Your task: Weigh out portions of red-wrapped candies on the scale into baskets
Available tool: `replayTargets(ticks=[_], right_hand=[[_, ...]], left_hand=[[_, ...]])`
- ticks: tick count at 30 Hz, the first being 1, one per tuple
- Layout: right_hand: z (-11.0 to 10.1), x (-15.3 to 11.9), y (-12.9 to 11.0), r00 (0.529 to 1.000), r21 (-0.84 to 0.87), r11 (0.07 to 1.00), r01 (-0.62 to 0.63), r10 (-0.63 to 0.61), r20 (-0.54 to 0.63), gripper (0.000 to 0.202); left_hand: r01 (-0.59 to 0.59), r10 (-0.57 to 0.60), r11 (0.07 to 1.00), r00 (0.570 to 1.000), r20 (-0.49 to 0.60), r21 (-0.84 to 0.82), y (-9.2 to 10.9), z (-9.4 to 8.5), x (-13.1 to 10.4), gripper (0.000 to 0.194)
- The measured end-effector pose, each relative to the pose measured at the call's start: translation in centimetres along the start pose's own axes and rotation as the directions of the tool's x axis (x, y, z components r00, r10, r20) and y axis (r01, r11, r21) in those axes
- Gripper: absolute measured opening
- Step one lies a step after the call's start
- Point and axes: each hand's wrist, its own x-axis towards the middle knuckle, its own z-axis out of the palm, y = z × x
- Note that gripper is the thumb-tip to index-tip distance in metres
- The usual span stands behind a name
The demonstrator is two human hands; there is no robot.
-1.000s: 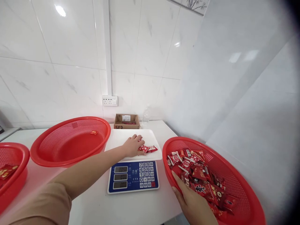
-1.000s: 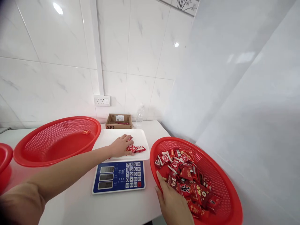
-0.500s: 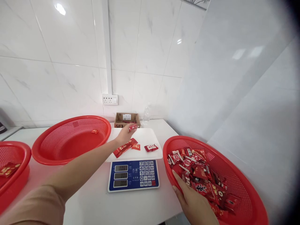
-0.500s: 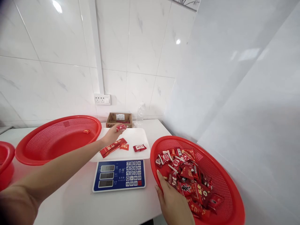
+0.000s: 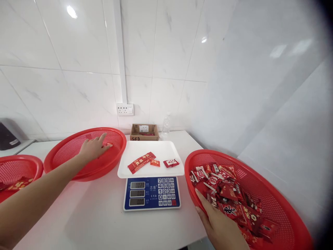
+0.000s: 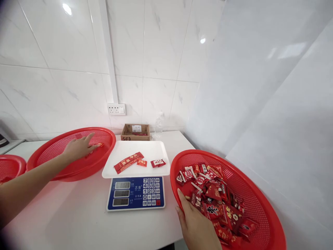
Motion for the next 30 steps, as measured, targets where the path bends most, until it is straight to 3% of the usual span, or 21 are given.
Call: replayTargets(ticks=[2,5,9,12,14,20,26,30], right_hand=[[-0.1,0.0,-0.1,1.000,0.006,1.000,-0.003,0.003,-0.005,0.050],[-0.3,-0.1,-0.3,1.000,0.020,1.000,-0.012,0.012,-0.016,0.049],[-0.4,-0.2,-0.4,1.000,0.016,0.999,-0.030,0.030,-0.009,0.050],[-0.5,-0.2,-0.5,0.999,0.017,0.999,-0.035,0.035,-0.003,0.050],[-0.5,-0.2,-0.6,0.999,0.025,0.999,-0.034,0.035,-0.016,0.049],[-0.6,-0.3,-0.5,0.999,0.034,0.999,-0.027,0.028,-0.032,0.049],[-0.6,-0.3,-0.6,0.999,0.039,0.999,-0.028,0.029,-0.029,0.049],[-0.7,-0.4,-0.7,0.999,0.039,0.999,-0.033,0.034,-0.038,0.048]], left_hand=[[-0.049,0.049,0.999,0.999,0.013,0.019,1.0,0.5,-0.2,0.066],[-0.165,0.167,0.986,0.982,0.086,-0.024,4.2,1.8,-0.8,0.063],[-0.305,0.325,0.945,0.910,0.257,-0.118,9.0,4.2,-2.1,0.065],[-0.354,0.388,0.921,0.865,0.318,-0.160,11.1,5.7,-2.7,0.063],[-0.357,0.397,0.917,0.863,0.313,-0.179,11.9,6.2,-2.7,0.063],[-0.270,0.328,0.934,0.908,0.261,-0.235,13.9,6.2,-2.0,0.062],[-0.378,0.466,0.876,0.820,0.331,-0.298,16.0,6.8,-2.2,0.017],[-0.441,0.520,0.851,0.786,0.334,-0.285,16.4,7.7,-2.6,0.029]])
